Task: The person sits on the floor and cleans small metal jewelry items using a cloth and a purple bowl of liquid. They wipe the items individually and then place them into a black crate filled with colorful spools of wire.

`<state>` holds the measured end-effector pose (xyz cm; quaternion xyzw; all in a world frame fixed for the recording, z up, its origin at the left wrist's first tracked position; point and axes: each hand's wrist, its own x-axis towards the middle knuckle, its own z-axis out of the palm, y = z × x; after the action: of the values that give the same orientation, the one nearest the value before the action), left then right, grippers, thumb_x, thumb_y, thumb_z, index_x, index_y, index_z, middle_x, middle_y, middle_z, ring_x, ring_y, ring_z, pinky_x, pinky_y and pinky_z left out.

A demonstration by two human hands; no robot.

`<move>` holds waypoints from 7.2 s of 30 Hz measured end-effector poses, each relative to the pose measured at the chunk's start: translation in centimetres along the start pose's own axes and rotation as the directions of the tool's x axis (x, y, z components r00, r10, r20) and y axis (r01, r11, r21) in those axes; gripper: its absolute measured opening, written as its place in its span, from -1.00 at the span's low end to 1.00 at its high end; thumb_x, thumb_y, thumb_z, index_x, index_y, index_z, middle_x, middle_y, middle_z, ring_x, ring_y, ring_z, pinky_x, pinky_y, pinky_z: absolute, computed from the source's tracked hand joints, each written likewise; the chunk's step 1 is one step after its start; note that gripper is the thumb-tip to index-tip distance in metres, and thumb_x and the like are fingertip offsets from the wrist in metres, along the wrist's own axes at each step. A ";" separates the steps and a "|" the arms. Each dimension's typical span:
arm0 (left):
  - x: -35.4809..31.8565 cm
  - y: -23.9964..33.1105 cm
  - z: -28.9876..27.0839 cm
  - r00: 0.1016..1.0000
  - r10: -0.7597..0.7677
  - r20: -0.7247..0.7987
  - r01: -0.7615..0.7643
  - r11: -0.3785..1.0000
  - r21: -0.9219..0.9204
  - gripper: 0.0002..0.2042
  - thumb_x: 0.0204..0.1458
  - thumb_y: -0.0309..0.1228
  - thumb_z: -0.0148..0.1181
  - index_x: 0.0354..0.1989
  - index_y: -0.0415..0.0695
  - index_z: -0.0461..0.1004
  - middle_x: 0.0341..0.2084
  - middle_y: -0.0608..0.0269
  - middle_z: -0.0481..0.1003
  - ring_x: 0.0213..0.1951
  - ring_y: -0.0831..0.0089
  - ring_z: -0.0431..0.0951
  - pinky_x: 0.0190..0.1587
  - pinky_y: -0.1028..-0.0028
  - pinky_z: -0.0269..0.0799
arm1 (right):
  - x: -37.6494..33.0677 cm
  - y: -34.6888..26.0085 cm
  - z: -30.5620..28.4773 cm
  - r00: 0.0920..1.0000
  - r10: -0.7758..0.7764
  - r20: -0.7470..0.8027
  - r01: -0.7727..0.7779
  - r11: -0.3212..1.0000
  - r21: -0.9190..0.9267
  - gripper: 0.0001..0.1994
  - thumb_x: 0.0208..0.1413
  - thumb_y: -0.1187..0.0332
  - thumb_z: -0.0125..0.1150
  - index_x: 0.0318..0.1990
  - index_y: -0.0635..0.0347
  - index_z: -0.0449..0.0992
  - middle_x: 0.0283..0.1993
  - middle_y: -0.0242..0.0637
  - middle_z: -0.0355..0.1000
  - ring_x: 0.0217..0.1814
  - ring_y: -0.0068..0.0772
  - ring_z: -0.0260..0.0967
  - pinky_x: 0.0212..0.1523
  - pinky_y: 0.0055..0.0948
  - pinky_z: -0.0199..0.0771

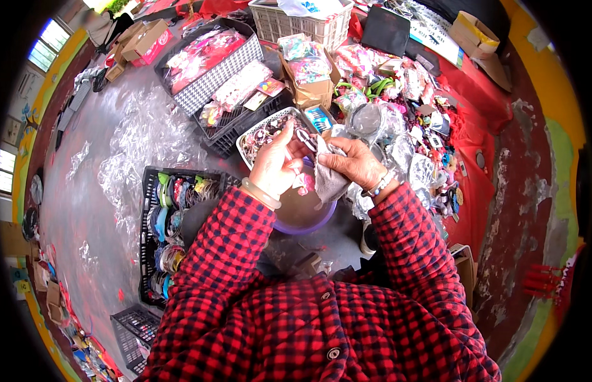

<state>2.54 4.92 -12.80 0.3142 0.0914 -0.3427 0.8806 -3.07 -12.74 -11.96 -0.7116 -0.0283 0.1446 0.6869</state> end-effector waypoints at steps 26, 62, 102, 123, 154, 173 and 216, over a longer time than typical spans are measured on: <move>-17.9 16.1 -17.4 0.655 0.623 -0.428 0.034 0.541 0.840 -0.88 -0.05 -0.35 0.13 -0.44 -0.13 0.47 -0.67 0.43 0.35 -0.65 0.65 0.26 -0.59 0.62 0.16 | 1.8 3.1 -1.1 0.899 -0.105 -0.426 0.064 0.992 -0.109 -0.75 0.01 0.33 0.16 -0.27 0.39 0.47 -0.42 -0.41 0.42 -0.41 -0.68 0.27 -0.40 -0.66 0.27; -19.7 13.7 -10.9 0.716 0.691 -0.099 -0.498 0.604 0.622 -0.78 0.05 -0.45 0.01 -0.15 -0.29 0.37 -0.55 0.24 0.42 -0.53 0.57 0.39 -0.43 0.59 0.32 | 1.8 5.8 -1.0 0.953 0.070 -0.294 -0.018 0.984 0.176 -0.73 0.01 0.31 0.16 -0.22 0.34 0.44 -0.35 -0.40 0.41 -0.36 -0.62 0.30 -0.33 -0.63 0.30; -2.1 -0.9 -2.8 0.944 0.089 0.317 -0.299 0.633 0.714 -0.79 0.07 -0.50 -0.03 -0.10 -0.23 0.32 -0.43 0.36 0.38 -0.34 0.64 0.38 -0.25 0.61 0.32 | 1.6 3.5 -0.4 0.958 0.135 -0.253 0.114 0.629 0.769 -0.69 0.09 0.40 -0.02 0.02 0.14 0.25 -0.08 -0.26 0.35 -0.05 -0.26 0.32 -0.07 -0.20 0.37; -2.2 -2.1 -2.2 0.871 0.073 0.487 -0.474 0.391 0.789 -0.36 -0.04 -0.69 -0.07 0.25 -0.06 -0.07 -0.37 0.28 0.41 -0.40 0.59 0.40 -0.34 0.57 0.36 | 0.6 3.9 2.4 0.980 0.197 0.011 -0.153 0.724 0.672 -0.73 -0.08 0.55 0.18 -0.16 0.25 0.41 -0.27 -0.28 0.45 -0.22 -0.36 0.39 -0.16 -0.39 0.39; -1.8 -1.8 -1.8 0.683 0.216 0.698 -0.629 -0.313 0.712 -0.72 -0.07 -0.57 0.11 -0.15 -0.23 0.30 -0.47 0.22 0.49 -0.40 0.47 0.53 -0.28 0.52 0.39 | 1.0 2.6 0.8 0.956 0.092 -0.280 0.192 0.527 0.828 -0.78 -0.03 0.50 0.11 -0.17 0.29 0.40 -0.26 -0.25 0.43 -0.23 -0.35 0.38 -0.20 -0.34 0.39; -1.9 -2.0 -1.6 0.580 0.417 0.700 -0.576 -0.398 0.714 -0.88 -0.21 -0.58 0.09 -0.44 -0.22 0.35 -0.43 0.12 0.35 -0.42 0.16 0.43 -0.39 0.35 0.36 | 1.1 3.3 3.9 0.968 0.072 -0.241 0.159 0.570 0.806 -0.75 -0.08 0.52 0.19 -0.18 0.25 0.43 -0.24 -0.32 0.44 -0.20 -0.44 0.38 -0.12 -0.44 0.32; -2.2 -1.5 -1.3 0.676 0.172 0.716 -0.675 -0.244 0.696 -0.93 -0.08 -0.48 0.09 -0.48 -0.20 0.36 -0.54 0.10 0.38 -0.40 0.11 0.41 -0.34 0.30 0.32 | 0.6 2.5 0.4 0.967 -0.014 -0.253 0.233 0.439 0.868 -0.60 -0.06 0.39 0.15 -0.02 0.29 0.29 -0.11 -0.17 0.36 -0.06 -0.21 0.31 0.00 -0.19 0.29</move>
<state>-0.02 6.07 -13.70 0.7741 -0.4579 -0.0047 0.4372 -2.98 -12.31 -14.49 -0.2516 0.0715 0.0118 0.9651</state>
